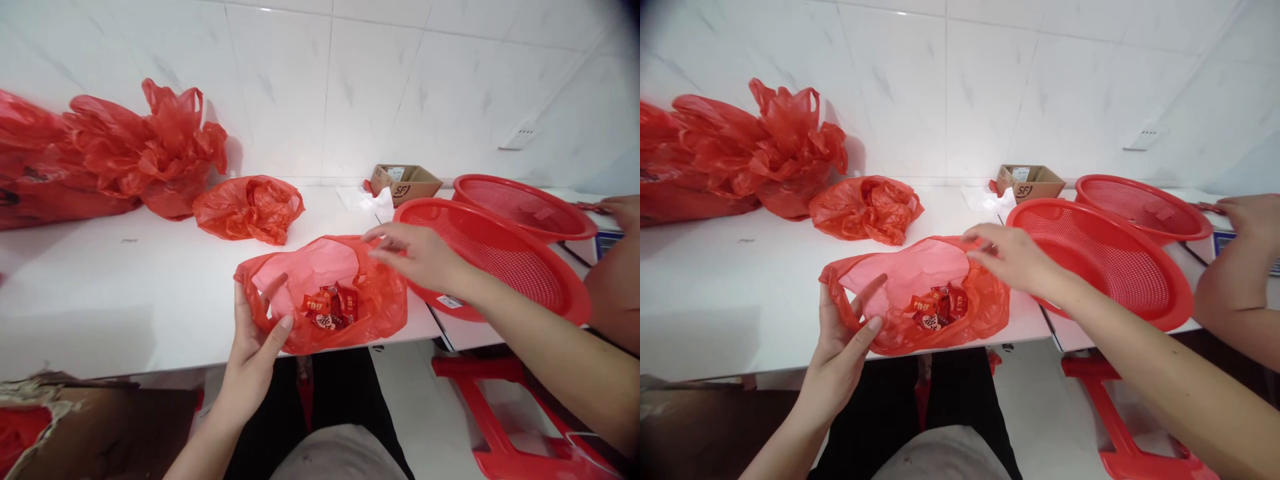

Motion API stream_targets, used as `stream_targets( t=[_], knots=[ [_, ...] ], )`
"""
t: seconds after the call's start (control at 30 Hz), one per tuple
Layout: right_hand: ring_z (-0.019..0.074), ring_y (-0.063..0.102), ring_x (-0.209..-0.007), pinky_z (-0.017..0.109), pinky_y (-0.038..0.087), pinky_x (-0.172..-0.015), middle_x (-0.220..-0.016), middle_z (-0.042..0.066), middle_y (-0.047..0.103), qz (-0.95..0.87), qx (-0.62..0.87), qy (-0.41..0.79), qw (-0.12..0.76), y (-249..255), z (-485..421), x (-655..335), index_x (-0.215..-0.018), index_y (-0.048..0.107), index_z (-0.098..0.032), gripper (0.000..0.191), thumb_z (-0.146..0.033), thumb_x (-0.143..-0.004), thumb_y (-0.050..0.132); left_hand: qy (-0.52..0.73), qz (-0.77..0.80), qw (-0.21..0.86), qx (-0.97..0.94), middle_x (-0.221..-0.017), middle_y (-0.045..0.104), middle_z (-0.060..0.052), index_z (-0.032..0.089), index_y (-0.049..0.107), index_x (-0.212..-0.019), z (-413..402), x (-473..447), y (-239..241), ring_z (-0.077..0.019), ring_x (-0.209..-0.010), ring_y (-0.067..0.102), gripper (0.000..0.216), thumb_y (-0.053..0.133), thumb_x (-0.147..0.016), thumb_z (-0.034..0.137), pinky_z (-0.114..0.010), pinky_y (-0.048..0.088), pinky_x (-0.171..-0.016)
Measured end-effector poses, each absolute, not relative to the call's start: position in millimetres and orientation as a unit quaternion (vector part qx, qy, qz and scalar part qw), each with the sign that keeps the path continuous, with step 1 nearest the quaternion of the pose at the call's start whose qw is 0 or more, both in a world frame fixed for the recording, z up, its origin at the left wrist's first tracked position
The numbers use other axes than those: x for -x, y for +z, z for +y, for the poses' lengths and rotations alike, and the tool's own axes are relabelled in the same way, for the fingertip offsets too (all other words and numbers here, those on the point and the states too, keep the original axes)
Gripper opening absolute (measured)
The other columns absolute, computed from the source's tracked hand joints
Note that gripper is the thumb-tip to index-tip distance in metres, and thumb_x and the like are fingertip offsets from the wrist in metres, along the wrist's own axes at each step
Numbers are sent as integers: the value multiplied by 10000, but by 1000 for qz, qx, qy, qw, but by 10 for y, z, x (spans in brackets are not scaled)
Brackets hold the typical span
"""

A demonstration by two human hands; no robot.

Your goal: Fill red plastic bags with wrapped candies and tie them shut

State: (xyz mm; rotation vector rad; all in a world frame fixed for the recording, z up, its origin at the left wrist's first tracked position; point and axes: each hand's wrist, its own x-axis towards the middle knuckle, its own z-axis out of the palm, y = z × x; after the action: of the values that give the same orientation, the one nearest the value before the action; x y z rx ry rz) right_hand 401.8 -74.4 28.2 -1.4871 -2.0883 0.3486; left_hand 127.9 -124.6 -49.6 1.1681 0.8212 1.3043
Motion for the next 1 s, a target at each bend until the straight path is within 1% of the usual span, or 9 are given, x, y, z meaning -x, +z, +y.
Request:
stream_targets(
  t=[0.13,0.23,0.3,0.43,0.5,0.57,0.73,0.87,1.0],
  knots=[
    [214,646,-858,402,551,-770,-1021,60,675,-729,598,53,330,349,-912,-4220,-1100,647,-260,293,-437,-882,567,525,376,544,-535,-1587,282,-17,495,29,-1503,-1366,-1265,-598,-253,-1467,215,892,630,-883,272,-515,341,-1115],
    [212,616,-978,375,531,-809,-1168,82,617,-812,520,33,265,265,-1203,-4135,-1181,631,-265,299,-370,-910,558,504,407,555,-521,-1624,169,13,495,15,-1504,-1463,-1289,-672,-259,-1474,182,918,647,-871,290,-527,232,-1156],
    [201,593,-1026,362,497,-855,-1198,77,614,-869,449,4,208,167,-1384,-4027,-1165,655,-259,264,-296,-938,525,500,403,577,-505,-1626,162,1,485,-51,-1501,-1513,-1323,-689,-273,-1455,243,971,656,-863,298,-536,232,-1152],
    [160,606,-731,318,452,-692,-867,35,697,-893,445,13,66,-52,-1530,-3971,-1084,703,-258,256,-274,-964,477,496,416,599,-472,-1617,197,-34,451,-96,-1505,-1578,-1404,-648,-297,-1383,392,1018,671,-851,312,-522,322,-1123],
    [156,575,-603,300,399,-608,-691,12,659,-877,480,17,9,-143,-1524,-4023,-1075,711,-268,253,-276,-957,487,489,423,608,-461,-1608,227,-43,433,-71,-1517,-1598,-1436,-629,-303,-1362,423,996,665,-856,316,-501,364,-1110],
    [160,573,-574,293,369,-594,-639,2,639,-867,496,27,-21,-206,-1512,-4072,-1094,705,-283,246,-289,-948,507,482,422,616,-459,-1600,251,-51,414,-49,-1526,-1609,-1457,-629,-310,-1372,408,977,659,-861,315,-489,366,-1115],
    [170,599,-603,290,360,-615,-650,3,648,-863,503,45,-15,-260,-1519,-4069,-1100,696,-284,236,-314,-940,526,481,406,633,-452,-1605,232,-55,422,-35,-1526,-1597,-1486,-661,-324,-1397,362,969,659,-861,301,-528,366,-1108],
    [165,604,-613,282,368,-600,-688,11,668,-866,498,40,7,-221,-1525,-4058,-1113,693,-278,248,-308,-943,514,486,397,631,-457,-1602,239,-62,424,22,-1529,-1581,-1490,-651,-325,-1359,423,926,653,-867,280,-528,386,-1097],
    [157,617,-653,287,419,-628,-764,17,701,-861,502,21,77,-76,-1517,-4160,-1100,698,-266,280,-309,-965,456,477,408,622,-469,-1603,236,-57,444,14,-1524,-1576,-1475,-644,-324,-1352,434,925,646,-870,282,-515,419,-1079]
  ],
)
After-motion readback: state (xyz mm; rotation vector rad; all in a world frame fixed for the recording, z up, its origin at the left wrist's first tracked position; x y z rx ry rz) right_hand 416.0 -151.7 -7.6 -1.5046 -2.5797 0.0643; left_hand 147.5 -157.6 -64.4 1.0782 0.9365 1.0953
